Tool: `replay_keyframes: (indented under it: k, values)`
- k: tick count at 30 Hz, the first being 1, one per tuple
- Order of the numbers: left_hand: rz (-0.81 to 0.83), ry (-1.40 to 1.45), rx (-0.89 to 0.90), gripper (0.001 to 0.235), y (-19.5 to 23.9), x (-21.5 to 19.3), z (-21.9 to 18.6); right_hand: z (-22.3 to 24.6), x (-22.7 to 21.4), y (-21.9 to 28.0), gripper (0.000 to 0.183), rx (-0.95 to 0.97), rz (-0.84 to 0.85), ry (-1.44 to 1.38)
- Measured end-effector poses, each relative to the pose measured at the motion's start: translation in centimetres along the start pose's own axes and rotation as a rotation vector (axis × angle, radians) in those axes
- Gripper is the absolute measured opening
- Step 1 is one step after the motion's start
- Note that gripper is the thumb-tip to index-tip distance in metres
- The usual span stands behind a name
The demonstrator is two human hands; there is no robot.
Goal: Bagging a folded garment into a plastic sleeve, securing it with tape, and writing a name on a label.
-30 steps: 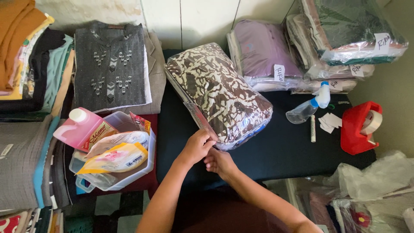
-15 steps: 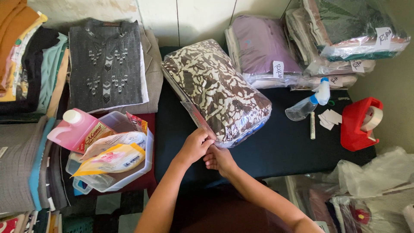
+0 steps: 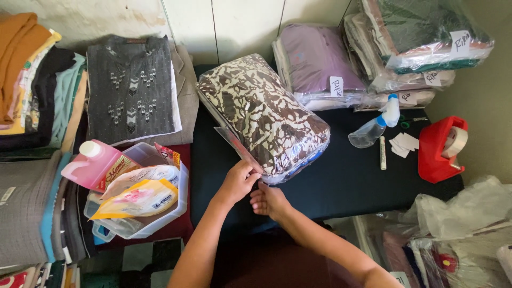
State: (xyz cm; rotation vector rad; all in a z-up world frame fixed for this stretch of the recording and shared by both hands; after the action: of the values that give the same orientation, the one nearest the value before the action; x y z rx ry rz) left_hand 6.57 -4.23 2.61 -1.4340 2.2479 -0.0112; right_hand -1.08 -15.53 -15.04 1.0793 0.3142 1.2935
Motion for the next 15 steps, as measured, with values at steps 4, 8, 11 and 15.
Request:
replay_keyframes:
  k: [4,8,11,15]
  values:
    - [-0.014,-0.045,0.084,0.008,-0.2,-0.5,-0.9,-0.7,0.3,3.3,0.046,-0.003,0.077,0.049]
    - [-0.016,-0.025,0.03,0.009,-0.4,-1.1,-0.8,-0.7,0.6,5.8,0.042,-0.045,0.113,0.121]
    - [-0.033,-0.008,0.01,0.008,-0.6,-2.4,-0.7,-0.4,0.9,7.3,0.038,-0.08,0.128,0.148]
    - [-0.122,0.086,-0.054,0.007,-0.2,-6.3,-0.8,0.2,-0.5,7.7,0.03,-0.287,0.086,0.164]
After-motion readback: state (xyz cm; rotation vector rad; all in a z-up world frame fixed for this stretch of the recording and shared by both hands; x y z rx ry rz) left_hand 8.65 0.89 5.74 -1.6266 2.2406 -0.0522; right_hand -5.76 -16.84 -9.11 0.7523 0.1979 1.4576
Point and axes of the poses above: each hand's wrist, its own y-axis away from the middle knuckle, its own x-axis out of the palm, z = x × y, the point moved 8 cm from there along -y, towards the middle knuckle, and after that the axes turned 4 degrees about -y, right-handed, at the moved point
